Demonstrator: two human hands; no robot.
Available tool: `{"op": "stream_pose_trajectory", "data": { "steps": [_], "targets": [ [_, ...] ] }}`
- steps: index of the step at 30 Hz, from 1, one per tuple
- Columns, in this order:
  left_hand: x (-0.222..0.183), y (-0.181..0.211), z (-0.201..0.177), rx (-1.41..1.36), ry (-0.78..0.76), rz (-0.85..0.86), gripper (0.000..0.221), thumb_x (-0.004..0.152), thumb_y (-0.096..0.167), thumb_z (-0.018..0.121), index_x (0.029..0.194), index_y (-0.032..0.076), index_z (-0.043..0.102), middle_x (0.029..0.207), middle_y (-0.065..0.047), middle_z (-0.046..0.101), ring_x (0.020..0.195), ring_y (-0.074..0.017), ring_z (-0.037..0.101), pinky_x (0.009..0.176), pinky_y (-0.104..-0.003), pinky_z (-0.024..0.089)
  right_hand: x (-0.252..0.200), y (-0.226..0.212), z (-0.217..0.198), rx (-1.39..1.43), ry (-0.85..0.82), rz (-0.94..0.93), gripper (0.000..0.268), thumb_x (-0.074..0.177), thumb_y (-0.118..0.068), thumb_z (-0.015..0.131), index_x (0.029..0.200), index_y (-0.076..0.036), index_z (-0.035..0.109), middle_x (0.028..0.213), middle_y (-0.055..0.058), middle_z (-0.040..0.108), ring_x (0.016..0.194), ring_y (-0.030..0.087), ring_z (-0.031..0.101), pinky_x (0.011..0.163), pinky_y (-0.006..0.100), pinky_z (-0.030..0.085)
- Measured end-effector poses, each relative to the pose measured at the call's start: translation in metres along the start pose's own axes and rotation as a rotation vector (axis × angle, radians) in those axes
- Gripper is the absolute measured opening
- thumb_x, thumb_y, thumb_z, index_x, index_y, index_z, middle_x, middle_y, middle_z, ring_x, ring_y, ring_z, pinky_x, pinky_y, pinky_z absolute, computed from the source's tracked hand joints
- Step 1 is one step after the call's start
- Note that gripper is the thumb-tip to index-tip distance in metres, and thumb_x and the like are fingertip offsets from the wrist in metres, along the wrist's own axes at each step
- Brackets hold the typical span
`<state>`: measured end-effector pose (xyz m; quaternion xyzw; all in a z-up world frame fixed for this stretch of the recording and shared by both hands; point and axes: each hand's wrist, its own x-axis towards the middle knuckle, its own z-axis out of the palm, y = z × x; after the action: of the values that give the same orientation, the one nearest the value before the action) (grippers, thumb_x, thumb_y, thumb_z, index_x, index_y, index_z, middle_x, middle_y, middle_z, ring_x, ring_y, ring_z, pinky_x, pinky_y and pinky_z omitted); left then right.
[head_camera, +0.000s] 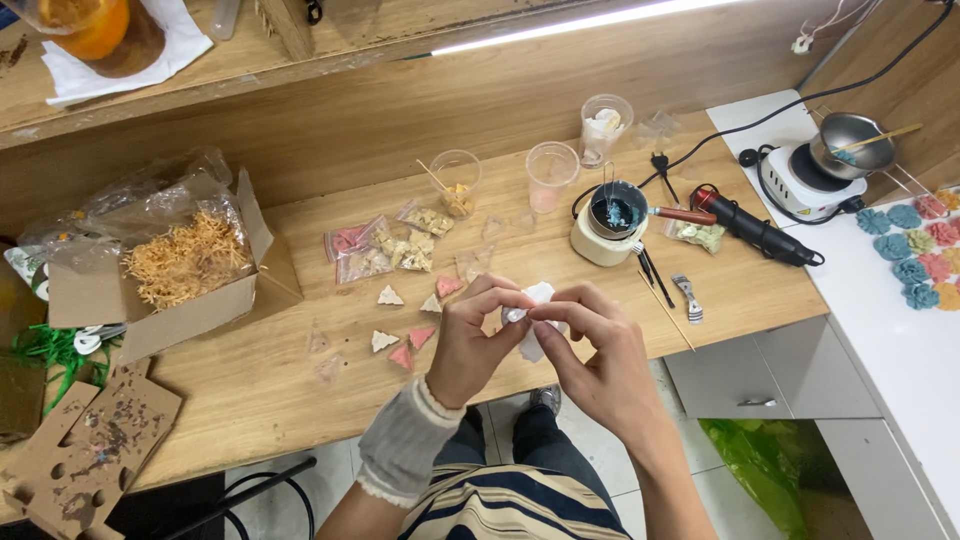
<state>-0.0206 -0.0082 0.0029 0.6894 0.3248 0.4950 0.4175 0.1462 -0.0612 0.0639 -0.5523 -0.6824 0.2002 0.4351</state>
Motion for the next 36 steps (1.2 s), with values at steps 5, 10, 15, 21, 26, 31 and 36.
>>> {"op": "stream_pose_trajectory", "data": {
  "steps": [5,10,15,21,26,31,36],
  "targets": [
    [-0.014,-0.029,-0.011,-0.422,-0.075,-0.113,0.017,0.09,-0.006,0.073,0.105,0.001,0.07,0.108,-0.004,0.061,0.101,-0.0118,0.06,0.089,-0.026,0.051,-0.01,0.01,0.011,0.251,-0.057,0.018,0.019,0.088,-0.008,0.075,0.107,-0.006,0.078,0.094,0.006,0.069,0.079,0.016,0.058,0.069,0.028,0.048],
    [-0.035,-0.057,-0.016,-0.58,-0.059,-0.242,0.014,0.091,-0.005,0.068,0.105,-0.001,0.069,0.108,-0.002,0.06,0.102,-0.01,0.06,0.089,-0.026,0.05,-0.029,0.021,0.038,0.327,-0.082,0.047,0.03,0.087,-0.008,0.076,0.117,-0.007,0.076,0.101,0.008,0.068,0.083,0.016,0.06,0.072,0.029,0.05],
    [-0.043,-0.094,0.014,-0.525,0.109,-0.506,0.019,0.092,-0.005,0.07,0.111,0.0,0.07,0.108,-0.01,0.069,0.095,-0.0118,0.066,0.084,-0.027,0.055,-0.035,0.05,0.054,0.371,0.103,0.15,0.048,0.081,-0.004,0.076,0.128,-0.003,0.066,0.125,0.009,0.059,0.097,0.015,0.063,0.079,0.027,0.055],
    [-0.013,-0.161,0.077,-0.571,-0.109,-0.489,0.047,0.09,-0.002,0.069,0.133,0.005,0.05,0.124,-0.009,0.063,0.102,-0.0098,0.066,0.089,-0.025,0.056,-0.075,0.207,0.075,0.358,0.381,0.506,0.023,0.087,0.002,0.077,0.111,0.001,0.078,0.101,0.008,0.07,0.066,0.006,0.048,0.057,0.021,0.039],
    [0.07,-0.259,0.104,0.104,-0.263,-0.523,0.065,0.083,0.015,0.076,0.141,0.002,0.05,0.135,-0.017,0.056,0.113,-0.0251,0.06,0.089,-0.037,0.052,-0.027,0.329,0.042,0.166,0.64,0.502,0.021,0.096,-0.002,0.07,0.116,0.003,0.075,0.103,0.006,0.064,0.079,0.008,0.054,0.067,0.023,0.043],
    [0.122,-0.349,0.124,0.405,-0.323,-0.095,0.089,0.081,0.018,0.085,0.153,-0.004,0.038,0.149,-0.027,0.044,0.137,-0.0413,0.047,0.111,-0.046,0.043,0.026,0.423,0.05,-0.002,0.657,0.43,0.022,0.096,-0.002,0.066,0.115,0.004,0.075,0.108,0.014,0.065,0.088,0.02,0.063,0.078,0.032,0.052],
    [0.146,-0.327,0.128,0.187,-0.354,-0.327,0.079,0.084,0.019,0.079,0.152,0.002,0.043,0.139,-0.021,0.058,0.116,-0.0305,0.069,0.1,-0.037,0.054,0.042,0.426,0.067,-0.254,0.515,0.369,0.025,0.092,0.002,0.065,0.113,0.002,0.077,0.105,0.018,0.063,0.09,0.03,0.063,0.078,0.039,0.051]
  ]
}}
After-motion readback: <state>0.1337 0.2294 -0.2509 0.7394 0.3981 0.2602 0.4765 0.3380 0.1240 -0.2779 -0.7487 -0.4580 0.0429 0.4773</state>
